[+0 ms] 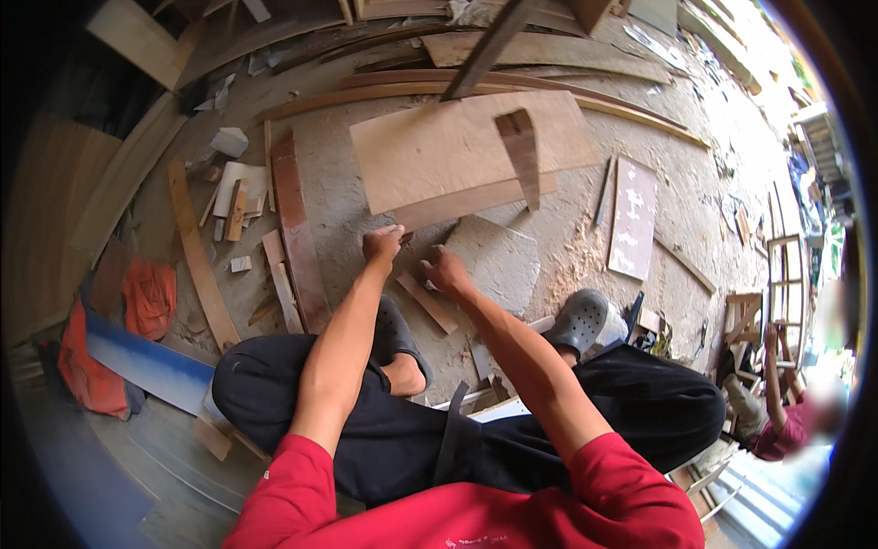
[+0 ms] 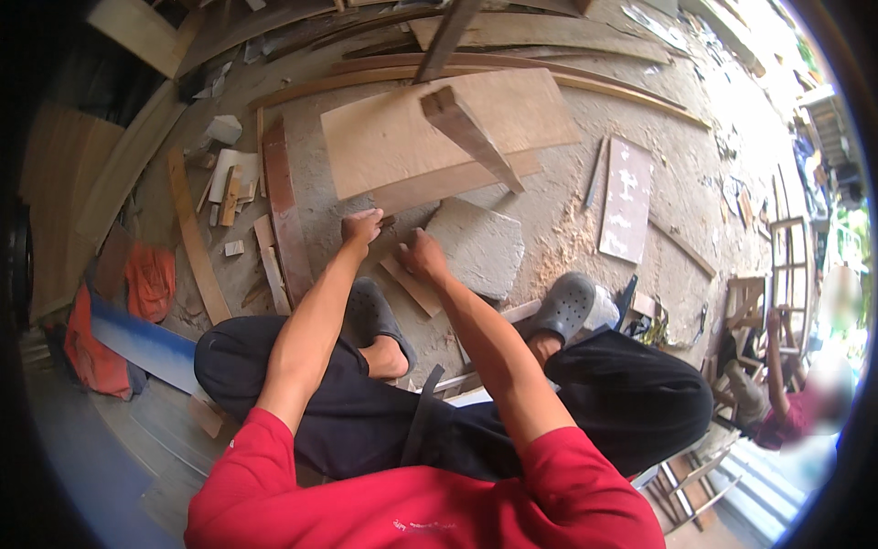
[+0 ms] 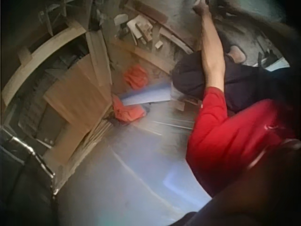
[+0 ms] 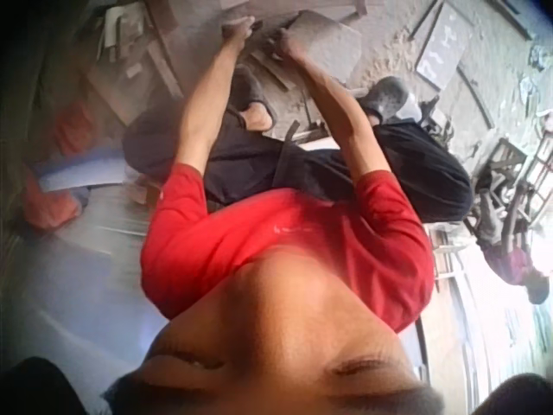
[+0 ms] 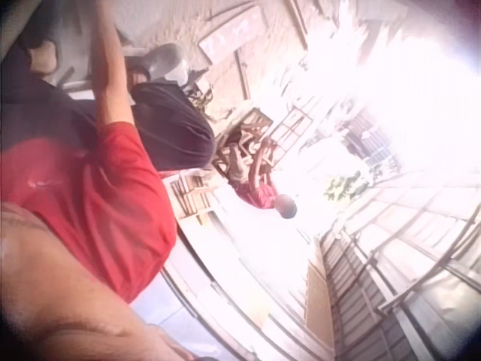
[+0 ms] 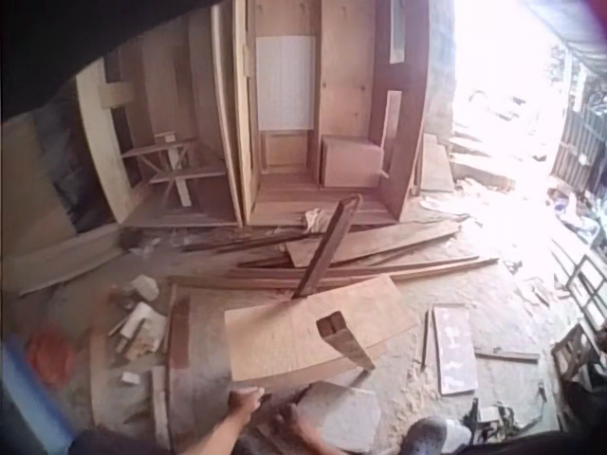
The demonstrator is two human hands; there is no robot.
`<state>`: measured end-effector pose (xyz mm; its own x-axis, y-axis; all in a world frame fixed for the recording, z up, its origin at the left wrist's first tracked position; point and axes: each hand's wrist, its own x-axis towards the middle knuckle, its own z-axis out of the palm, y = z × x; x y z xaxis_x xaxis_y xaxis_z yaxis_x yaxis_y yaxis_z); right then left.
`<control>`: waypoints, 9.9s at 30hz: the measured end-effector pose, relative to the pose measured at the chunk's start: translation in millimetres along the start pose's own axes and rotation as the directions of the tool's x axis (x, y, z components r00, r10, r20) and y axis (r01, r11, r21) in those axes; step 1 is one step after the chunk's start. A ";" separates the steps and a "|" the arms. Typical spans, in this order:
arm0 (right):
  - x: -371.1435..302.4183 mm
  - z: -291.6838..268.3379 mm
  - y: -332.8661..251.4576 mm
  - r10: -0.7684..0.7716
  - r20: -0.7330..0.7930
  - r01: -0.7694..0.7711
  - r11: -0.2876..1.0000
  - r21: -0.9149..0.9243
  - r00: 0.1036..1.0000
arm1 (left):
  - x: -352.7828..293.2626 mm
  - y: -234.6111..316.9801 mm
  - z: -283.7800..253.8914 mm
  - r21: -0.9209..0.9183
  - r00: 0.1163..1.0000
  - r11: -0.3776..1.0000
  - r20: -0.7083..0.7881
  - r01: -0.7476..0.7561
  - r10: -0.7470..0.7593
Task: The person sits on the floor and assembles a wooden frame by fitting a curved wooden piece into a rectangular frame. They repeatedly adjust the alignment and fit of the pieces by hand, occasionally using a small wooden block to assist with positioning.
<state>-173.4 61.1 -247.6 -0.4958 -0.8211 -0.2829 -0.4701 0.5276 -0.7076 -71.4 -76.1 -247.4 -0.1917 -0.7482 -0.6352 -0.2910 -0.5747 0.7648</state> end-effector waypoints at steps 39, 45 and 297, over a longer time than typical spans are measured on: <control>51.3 35.5 -24.5 0.019 0.055 -0.036 0.946 0.323 0.998 | -1.7 3.0 -0.5 0.030 0.994 1.000 -0.110 0.001 0.002; 50.0 35.1 -28.3 0.043 0.010 -0.044 0.929 0.368 0.999 | -1.8 2.8 -0.7 -0.008 0.995 1.000 -0.101 0.007 -0.008; -66.4 -84.4 113.3 0.120 -0.126 -0.104 0.986 0.127 0.985 | 12.8 -19.3 35.2 -0.366 1.000 0.930 -0.018 -0.018 0.013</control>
<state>-255.4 193.8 -254.4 -0.6370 -0.7175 -0.2818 -0.3194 0.5784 -0.7506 -101.2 -63.0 -274.0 -0.1787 -0.7613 -0.6233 0.0762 -0.6423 0.7627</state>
